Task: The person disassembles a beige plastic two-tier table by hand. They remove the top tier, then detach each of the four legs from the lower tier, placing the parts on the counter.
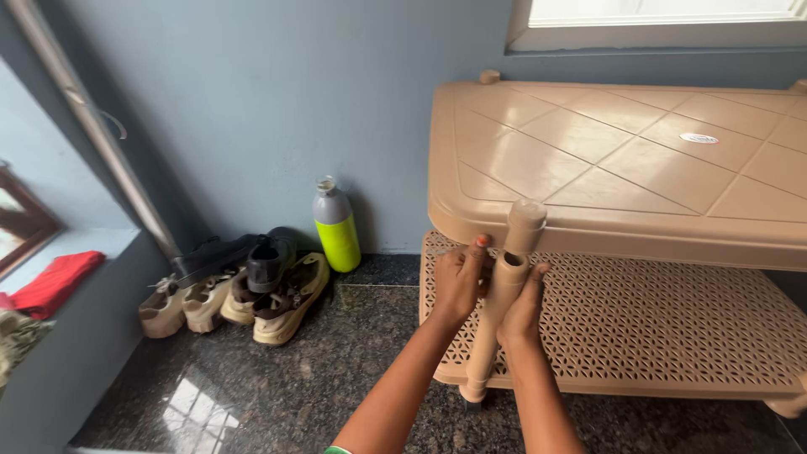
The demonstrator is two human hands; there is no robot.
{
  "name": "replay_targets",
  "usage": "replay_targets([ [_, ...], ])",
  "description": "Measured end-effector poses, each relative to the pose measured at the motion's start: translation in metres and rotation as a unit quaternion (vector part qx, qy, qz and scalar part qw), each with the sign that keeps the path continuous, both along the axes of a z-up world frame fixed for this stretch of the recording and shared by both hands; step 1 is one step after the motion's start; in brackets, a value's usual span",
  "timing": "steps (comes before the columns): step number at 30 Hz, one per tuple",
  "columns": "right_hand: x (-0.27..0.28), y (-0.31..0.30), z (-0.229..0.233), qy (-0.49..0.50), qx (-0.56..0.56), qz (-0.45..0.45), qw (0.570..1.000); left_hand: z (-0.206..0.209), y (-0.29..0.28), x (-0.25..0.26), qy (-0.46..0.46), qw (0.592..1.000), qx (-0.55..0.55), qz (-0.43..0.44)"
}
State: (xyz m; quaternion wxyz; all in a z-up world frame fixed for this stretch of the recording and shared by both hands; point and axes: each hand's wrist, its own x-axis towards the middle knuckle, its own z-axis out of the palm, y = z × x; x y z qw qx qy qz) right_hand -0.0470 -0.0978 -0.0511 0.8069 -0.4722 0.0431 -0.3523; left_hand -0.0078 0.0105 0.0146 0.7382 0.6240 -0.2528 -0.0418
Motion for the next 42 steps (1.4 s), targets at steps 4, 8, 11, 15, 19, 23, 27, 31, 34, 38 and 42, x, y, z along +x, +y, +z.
replay_targets([
  [4,-0.006,0.007,0.013,-0.036,-0.037,0.038,0.998,0.015,0.01,-0.005,0.013,0.999,0.006,-0.029],
  [8,-0.007,0.012,0.022,-0.037,-0.058,0.034,0.997,0.016,0.014,-0.007,-0.002,0.997,-0.04,-0.059],
  [11,-0.007,0.012,0.026,0.012,-0.043,0.003,0.999,0.018,0.02,-0.018,0.003,1.0,-0.014,-0.013],
  [15,-0.013,0.015,0.025,0.051,-0.085,-0.028,0.995,0.031,0.032,-0.035,-0.016,0.999,0.035,0.035],
  [19,-0.033,0.013,0.028,0.111,-0.257,-0.209,0.937,0.049,0.039,-0.059,-0.066,0.976,0.097,0.182],
  [23,-0.058,0.01,0.047,0.082,-0.367,-0.297,0.878,0.069,0.043,-0.083,-0.146,0.95,0.109,0.254],
  [27,-0.083,0.003,0.079,0.096,-0.408,-0.316,0.851,0.092,0.041,-0.099,-0.244,0.927,0.116,0.261],
  [31,-0.102,-0.005,0.107,0.048,-0.484,-0.351,0.8,0.111,0.036,-0.109,-0.351,0.889,0.137,0.258],
  [34,-0.113,-0.008,0.122,0.013,-0.522,-0.372,0.767,0.119,0.032,-0.114,-0.401,0.863,0.176,0.253],
  [38,-0.12,-0.014,0.143,-0.006,-0.567,-0.356,0.742,0.126,0.027,-0.113,-0.468,0.824,0.202,0.248],
  [42,-0.126,-0.023,0.163,0.028,-0.615,-0.328,0.716,0.132,0.021,-0.109,-0.526,0.772,0.237,0.267],
])
